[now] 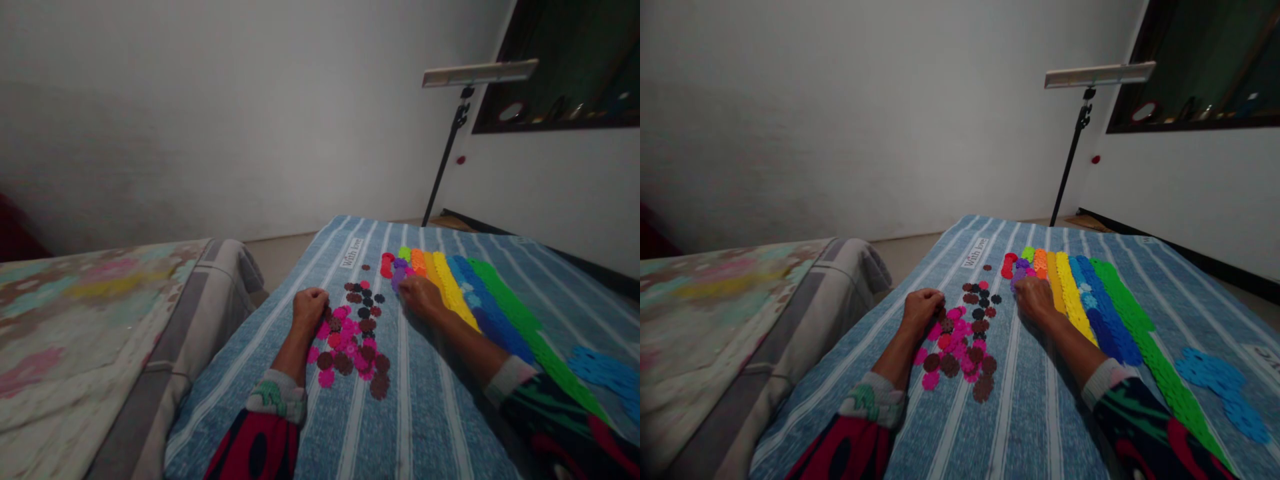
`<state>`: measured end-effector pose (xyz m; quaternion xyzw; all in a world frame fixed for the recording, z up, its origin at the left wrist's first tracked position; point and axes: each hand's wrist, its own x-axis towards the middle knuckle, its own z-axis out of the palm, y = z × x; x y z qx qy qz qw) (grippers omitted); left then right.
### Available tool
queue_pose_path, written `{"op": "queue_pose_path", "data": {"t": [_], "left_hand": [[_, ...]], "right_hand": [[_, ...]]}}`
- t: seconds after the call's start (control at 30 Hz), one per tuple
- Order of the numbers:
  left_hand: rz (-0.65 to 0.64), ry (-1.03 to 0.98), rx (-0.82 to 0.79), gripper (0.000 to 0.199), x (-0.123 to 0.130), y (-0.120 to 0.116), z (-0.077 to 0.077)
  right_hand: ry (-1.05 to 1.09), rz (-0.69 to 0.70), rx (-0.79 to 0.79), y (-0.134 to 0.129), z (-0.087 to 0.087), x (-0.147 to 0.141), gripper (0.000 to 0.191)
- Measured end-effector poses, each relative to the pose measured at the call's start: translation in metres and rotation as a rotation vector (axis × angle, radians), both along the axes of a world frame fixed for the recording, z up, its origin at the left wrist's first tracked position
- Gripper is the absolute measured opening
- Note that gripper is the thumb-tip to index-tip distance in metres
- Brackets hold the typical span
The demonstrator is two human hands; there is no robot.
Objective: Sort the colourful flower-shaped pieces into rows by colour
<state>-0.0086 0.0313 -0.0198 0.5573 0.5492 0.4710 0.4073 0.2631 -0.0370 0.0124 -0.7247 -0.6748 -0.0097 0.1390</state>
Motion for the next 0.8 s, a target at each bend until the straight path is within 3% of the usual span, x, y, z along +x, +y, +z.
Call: {"op": "queue_pose_path", "data": {"t": [0.27, 0.5, 0.8], "left_hand": [[-0.002, 0.038, 0.030, 0.017, -0.002, 0.002, -0.006], [-0.042, 0.083, 0.034, 0.018, -0.002, 0.001, -0.006], [-0.030, 0.098, 0.079, 0.019, -0.002, 0.002, -0.007]], "right_hand": [[0.021, 0.354, 0.001, -0.016, -0.002, -0.079, 0.023], [-0.013, 0.422, -0.008, -0.001, -0.006, -0.112, 0.023], [-0.066, 0.463, -0.035, 0.012, -0.004, -0.122, 0.021]]}}
